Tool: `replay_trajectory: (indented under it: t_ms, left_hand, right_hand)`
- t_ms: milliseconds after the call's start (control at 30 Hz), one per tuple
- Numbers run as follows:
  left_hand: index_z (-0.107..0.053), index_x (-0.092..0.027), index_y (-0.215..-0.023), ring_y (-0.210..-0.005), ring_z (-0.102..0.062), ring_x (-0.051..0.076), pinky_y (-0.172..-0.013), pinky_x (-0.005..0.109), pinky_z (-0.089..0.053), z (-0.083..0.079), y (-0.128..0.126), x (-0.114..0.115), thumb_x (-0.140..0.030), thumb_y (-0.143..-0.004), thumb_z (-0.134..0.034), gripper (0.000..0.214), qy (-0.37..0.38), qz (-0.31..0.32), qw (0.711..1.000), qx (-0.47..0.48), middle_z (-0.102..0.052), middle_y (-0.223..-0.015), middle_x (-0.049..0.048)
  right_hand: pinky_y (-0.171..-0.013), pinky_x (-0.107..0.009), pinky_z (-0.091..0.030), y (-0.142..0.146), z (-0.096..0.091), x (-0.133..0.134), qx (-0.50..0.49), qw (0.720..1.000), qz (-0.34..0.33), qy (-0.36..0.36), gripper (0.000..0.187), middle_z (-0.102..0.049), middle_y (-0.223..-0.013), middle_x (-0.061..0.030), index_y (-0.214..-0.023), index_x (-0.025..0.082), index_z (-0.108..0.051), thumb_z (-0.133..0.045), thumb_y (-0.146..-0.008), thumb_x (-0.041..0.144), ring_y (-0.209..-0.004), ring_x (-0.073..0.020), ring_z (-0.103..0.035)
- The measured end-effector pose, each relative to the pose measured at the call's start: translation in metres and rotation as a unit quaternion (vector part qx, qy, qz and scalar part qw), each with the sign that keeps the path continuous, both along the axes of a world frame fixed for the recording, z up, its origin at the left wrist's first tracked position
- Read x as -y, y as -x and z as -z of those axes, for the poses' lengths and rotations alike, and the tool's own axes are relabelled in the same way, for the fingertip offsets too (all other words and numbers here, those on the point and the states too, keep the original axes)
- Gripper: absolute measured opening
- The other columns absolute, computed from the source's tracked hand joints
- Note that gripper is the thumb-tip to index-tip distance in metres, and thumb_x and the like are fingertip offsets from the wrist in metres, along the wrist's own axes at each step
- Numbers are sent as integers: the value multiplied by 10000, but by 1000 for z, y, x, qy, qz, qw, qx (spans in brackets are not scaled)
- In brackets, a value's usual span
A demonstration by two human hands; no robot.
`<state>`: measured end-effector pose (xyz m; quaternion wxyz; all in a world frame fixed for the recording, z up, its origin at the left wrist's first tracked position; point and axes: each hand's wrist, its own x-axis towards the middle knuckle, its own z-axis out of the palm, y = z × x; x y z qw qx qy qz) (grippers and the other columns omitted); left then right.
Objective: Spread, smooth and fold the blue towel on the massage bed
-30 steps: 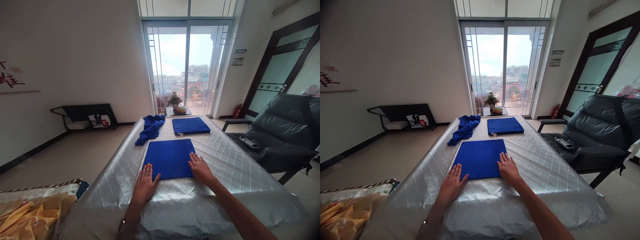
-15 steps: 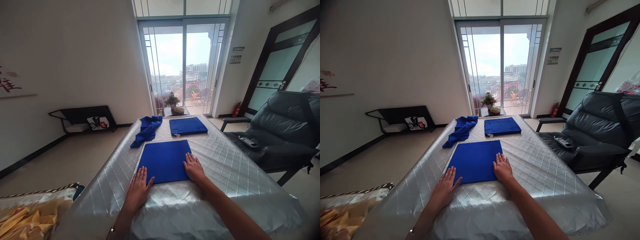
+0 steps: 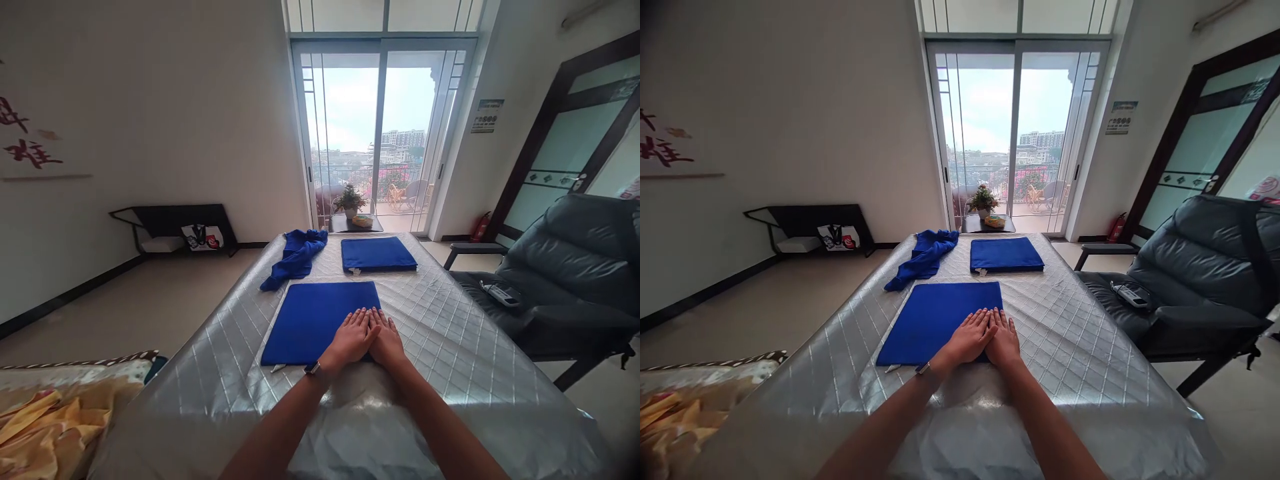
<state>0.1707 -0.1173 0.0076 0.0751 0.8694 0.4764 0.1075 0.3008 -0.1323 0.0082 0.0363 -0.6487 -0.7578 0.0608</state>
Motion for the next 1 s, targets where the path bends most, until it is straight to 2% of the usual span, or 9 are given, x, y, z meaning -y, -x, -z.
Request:
replay_trajectory:
  t_ms: [67,167,400,500,633,767,1000]
  left_hand:
    - [-292,-123,-1571,-1525,-211,223,-1252,431,-182,5,7,-6,-557,-1039,-88,716,-6,-15,1000,-4,-286,-1630,115]
    - [-284,-172,-1579,-1525,-213,225,-1250,443,-186,13,34,-9,-578,-1035,-130,696,-25,-38,999,-20,-289,-1632,86]
    - [-279,-152,-1578,-1524,-207,240,-1244,462,-190,19,137,-4,-586,-1031,-157,709,-18,-161,984,-78,-258,-1641,94]
    - [-283,-110,-1572,-1525,-201,256,-1240,467,-189,22,167,1,-592,-1026,-149,740,-23,-191,977,-88,-254,-1639,119]
    - [-310,-121,-1565,-1516,-233,270,-1231,490,-205,27,178,4,-612,-1017,-135,757,-44,-199,976,-79,-295,-1625,132]
    - [-296,-113,-1570,-1507,-263,290,-1215,516,-231,31,178,1,-610,-1015,-123,764,-42,-239,967,-75,-289,-1623,150]
    - [-339,-56,-1541,-1495,-291,301,-1200,484,-274,36,185,0,-598,-1020,-145,777,-66,-252,964,-50,-329,-1600,203]
  right_hand:
    - [-1233,-426,-127,1,0,-1,-7,1000,9,-2,613,-150,-1668,-70,-1600,129,-224,-244,-1010,296,-1538,-222,-112]
    - [-1234,-433,-116,3,-1,-3,-22,1000,17,-3,619,-182,-1660,-79,-1591,96,-239,-204,-1025,344,-1535,-227,-133]
    - [-1239,-429,-70,6,1,-3,-25,999,27,-5,626,-164,-1663,-64,-1593,86,-216,-189,-1033,364,-1539,-223,-111]
    - [-1239,-427,-75,6,0,-3,-23,999,29,0,628,-156,-1665,-56,-1594,88,-209,-182,-1035,370,-1539,-222,-111]
    - [-1238,-416,-88,5,-3,-3,-27,999,31,14,636,-144,-1667,-52,-1598,93,-193,-160,-1036,388,-1540,-207,-97]
    - [-1236,-411,-84,5,-3,-3,-22,999,30,7,632,-151,-1667,-62,-1599,101,-201,-168,-1031,377,-1540,-193,-96]
    - [-1234,-423,-101,4,-5,-5,1,999,22,23,643,-148,-1668,-66,-1596,84,-192,-173,-1030,389,-1538,-205,-117]
